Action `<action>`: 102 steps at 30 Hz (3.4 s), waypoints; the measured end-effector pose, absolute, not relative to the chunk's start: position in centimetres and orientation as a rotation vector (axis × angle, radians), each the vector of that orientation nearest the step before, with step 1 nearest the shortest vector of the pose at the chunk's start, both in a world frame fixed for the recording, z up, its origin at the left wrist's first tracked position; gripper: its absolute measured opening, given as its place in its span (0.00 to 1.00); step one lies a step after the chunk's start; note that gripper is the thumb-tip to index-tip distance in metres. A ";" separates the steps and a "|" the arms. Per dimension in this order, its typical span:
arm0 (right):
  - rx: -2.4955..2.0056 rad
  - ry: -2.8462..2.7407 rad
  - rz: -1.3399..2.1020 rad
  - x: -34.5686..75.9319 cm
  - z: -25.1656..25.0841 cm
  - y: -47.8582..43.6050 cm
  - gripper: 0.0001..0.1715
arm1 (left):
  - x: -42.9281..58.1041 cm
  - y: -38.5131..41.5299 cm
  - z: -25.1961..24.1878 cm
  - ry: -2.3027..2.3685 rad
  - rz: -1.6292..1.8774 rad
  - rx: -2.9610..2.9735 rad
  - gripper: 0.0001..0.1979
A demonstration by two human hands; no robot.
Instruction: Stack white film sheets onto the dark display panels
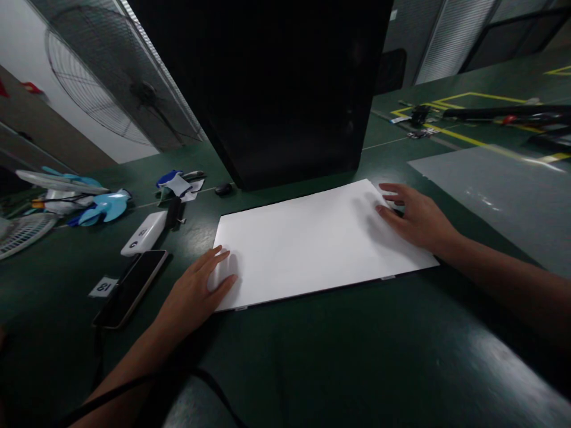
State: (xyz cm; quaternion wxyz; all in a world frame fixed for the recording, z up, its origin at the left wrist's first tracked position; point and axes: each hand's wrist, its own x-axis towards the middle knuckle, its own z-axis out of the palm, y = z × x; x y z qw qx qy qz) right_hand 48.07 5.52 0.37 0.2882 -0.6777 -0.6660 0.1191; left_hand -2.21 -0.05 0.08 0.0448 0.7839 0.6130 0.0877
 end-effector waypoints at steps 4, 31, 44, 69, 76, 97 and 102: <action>-1.763 -1.784 0.293 48.1 0.4 5.5 0.36 | -2.2 -0.1 0.1 1.878 0.266 2.393 0.37; -1.976 -1.839 0.137 48.5 0.6 5.5 0.28 | -2.0 0.0 0.3 1.856 0.252 2.410 0.36; -1.965 -1.877 0.125 48.7 0.5 5.5 0.33 | -2.0 -0.1 0.4 1.857 0.213 2.418 0.34; -2.483 -1.653 -0.236 58.2 -0.4 8.8 0.50 | -2.1 0.0 0.4 1.830 0.236 2.441 0.34; -2.652 -1.606 0.062 58.2 -0.6 9.3 0.49 | -2.1 0.0 0.3 1.831 0.251 2.463 0.35; -2.447 -1.894 -0.185 55.6 1.2 7.8 0.38 | -2.0 0.0 0.5 1.839 0.213 2.445 0.33; -2.375 -1.962 -0.310 53.2 2.8 6.5 0.36 | -2.1 0.0 0.5 1.831 0.216 2.451 0.33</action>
